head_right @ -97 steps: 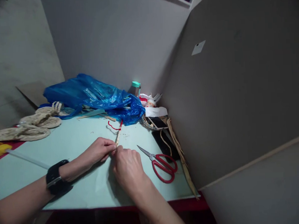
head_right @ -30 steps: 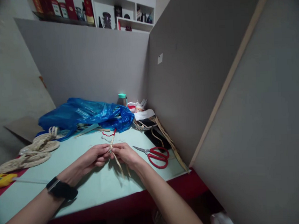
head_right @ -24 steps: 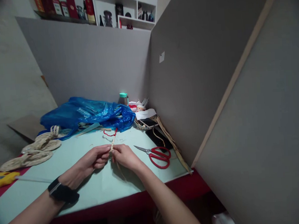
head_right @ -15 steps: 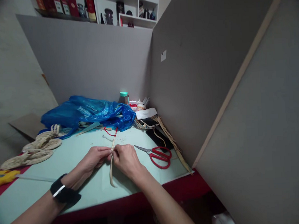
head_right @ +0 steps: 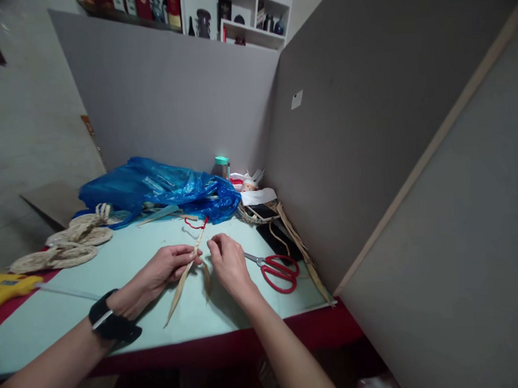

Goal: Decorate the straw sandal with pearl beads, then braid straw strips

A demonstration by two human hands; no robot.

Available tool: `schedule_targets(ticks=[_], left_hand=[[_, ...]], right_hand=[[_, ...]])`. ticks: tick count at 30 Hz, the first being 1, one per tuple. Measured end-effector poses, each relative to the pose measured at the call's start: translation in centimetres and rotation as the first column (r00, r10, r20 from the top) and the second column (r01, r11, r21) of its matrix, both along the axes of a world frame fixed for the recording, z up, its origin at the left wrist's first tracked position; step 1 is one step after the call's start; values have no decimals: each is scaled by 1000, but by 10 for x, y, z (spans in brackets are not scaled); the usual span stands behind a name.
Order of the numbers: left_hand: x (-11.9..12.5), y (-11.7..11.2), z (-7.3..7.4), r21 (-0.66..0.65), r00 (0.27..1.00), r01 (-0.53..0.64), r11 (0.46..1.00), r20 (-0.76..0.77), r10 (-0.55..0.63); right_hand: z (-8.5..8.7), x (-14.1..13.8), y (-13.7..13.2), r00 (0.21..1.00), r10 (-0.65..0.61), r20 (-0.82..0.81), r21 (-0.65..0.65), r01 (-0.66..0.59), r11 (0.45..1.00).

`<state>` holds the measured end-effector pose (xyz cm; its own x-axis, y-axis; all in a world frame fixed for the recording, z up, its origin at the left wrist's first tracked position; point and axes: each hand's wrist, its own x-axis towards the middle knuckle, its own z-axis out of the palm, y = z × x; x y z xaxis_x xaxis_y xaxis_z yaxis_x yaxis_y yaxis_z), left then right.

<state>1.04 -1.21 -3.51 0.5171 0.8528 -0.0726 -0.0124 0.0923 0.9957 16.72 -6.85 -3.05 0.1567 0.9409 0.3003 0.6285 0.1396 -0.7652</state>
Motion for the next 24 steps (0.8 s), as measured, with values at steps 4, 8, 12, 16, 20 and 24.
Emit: schedule_targets(ticks=[4, 8, 12, 16, 20, 24], left_hand=[[2, -1, 0, 33, 999, 39, 999, -12, -38], [2, -5, 2, 80, 993, 76, 994, -92, -68], [-6, -9, 6, 160, 976, 75, 984, -213, -40], [-19, -10, 17, 260, 927, 111, 959, -376, -5], [-16, -29, 26, 425, 875, 114, 898, -471, 112], [2, -62, 21, 539, 822, 110, 835, -521, 228]], right_hand=[[-7, -5, 7, 979, 161, -126, -122, -177, 977], [-11, -11, 11, 964, 189, -189, -167, -221, 961], [-12, -8, 12, 958, 184, -221, -176, -225, 958], [-11, -6, 12, 947, 176, -270, -158, -223, 962], [-11, -8, 11, 888, 223, -402, -138, -299, 944], [-8, -7, 6, 783, 216, -584, -157, -370, 916]])
